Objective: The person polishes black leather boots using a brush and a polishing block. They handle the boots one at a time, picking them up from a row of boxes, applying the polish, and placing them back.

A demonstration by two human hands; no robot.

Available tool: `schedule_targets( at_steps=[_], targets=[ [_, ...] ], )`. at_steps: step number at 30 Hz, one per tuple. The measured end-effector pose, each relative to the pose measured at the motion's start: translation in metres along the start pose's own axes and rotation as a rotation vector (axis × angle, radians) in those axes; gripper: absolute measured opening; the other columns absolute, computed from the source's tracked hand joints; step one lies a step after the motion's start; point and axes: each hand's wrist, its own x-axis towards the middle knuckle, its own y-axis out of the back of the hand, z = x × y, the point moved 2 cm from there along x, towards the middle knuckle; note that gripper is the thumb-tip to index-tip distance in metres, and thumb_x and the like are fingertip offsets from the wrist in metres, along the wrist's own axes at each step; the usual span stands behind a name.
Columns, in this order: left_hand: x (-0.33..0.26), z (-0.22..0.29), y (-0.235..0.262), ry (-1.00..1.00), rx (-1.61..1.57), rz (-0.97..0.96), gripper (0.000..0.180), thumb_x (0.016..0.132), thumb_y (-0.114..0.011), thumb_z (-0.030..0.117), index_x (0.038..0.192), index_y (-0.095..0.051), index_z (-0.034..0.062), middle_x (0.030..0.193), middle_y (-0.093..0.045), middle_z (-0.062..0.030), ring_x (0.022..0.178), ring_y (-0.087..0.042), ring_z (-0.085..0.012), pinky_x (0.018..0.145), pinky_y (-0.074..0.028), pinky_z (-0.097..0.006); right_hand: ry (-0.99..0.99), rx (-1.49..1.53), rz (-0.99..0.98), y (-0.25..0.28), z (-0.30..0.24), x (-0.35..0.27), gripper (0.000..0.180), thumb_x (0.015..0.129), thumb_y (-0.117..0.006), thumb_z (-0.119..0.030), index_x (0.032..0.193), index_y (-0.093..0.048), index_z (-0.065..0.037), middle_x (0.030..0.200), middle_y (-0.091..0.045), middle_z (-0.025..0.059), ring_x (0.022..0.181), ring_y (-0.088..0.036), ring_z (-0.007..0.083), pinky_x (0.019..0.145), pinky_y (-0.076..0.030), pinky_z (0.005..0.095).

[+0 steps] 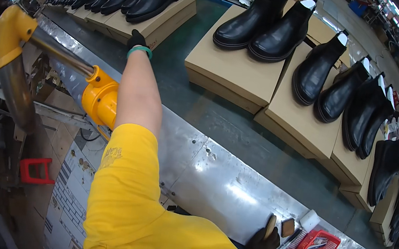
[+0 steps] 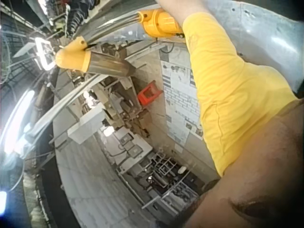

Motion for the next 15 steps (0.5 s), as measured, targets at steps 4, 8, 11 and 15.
schedule_targets(
  at_steps=[4, 8, 11, 15],
  targets=[
    [0.006, -0.001, 0.031, -0.408, 0.617, -0.125, 0.05, 0.082, -0.058, 0.033, 0.121, -0.052, 0.0027, 0.119, -0.058, -0.0194, 0.106, -0.059, -0.0342, 0.085, -0.05, -0.04, -0.059, -0.017, -0.077, 0.001, -0.004, 0.002, 0.039, 0.078, -0.06, -0.021, 0.11, -0.058, 0.002, 0.099, -0.057, 0.0196, 0.092, -0.05, 0.0377, 0.08, -0.04, 0.051],
    [0.042, -0.02, 0.034, -0.403, 0.532, -0.176, 0.051, 0.081, -0.066, 0.018, 0.129, -0.049, 0.011, 0.123, -0.056, -0.0161, 0.114, -0.054, -0.0278, 0.094, -0.046, -0.035, -0.052, -0.019, -0.094, 0.005, -0.009, 0.008, 0.04, 0.079, -0.059, -0.022, 0.112, -0.058, 0.001, 0.099, -0.057, 0.0194, 0.093, -0.05, 0.0378, 0.082, -0.04, 0.0511],
    [-0.022, 0.008, 0.027, -0.561, 0.605, -0.223, 0.044, 0.086, -0.057, 0.012, 0.129, -0.049, 0.0151, 0.118, -0.057, -0.0164, 0.104, -0.057, -0.024, 0.091, -0.046, -0.031, -0.086, -0.027, -0.076, 0.002, -0.011, 0.003, 0.041, 0.08, -0.059, -0.023, 0.112, -0.058, 0.001, 0.1, -0.057, 0.0196, 0.093, -0.05, 0.038, 0.083, -0.04, 0.0513],
    [-0.034, 0.01, -0.023, -0.062, -0.257, -0.434, 0.045, 0.084, -0.06, 0.012, 0.128, -0.05, 0.0136, 0.113, -0.058, -0.0166, 0.1, -0.058, -0.0254, 0.085, -0.048, -0.032, -0.049, -0.028, -0.083, 0.002, -0.013, 0.007, 0.041, 0.08, -0.059, -0.025, 0.112, -0.058, 0.001, 0.101, -0.057, 0.02, 0.093, -0.05, 0.0381, 0.082, -0.04, 0.0512]
  ],
)
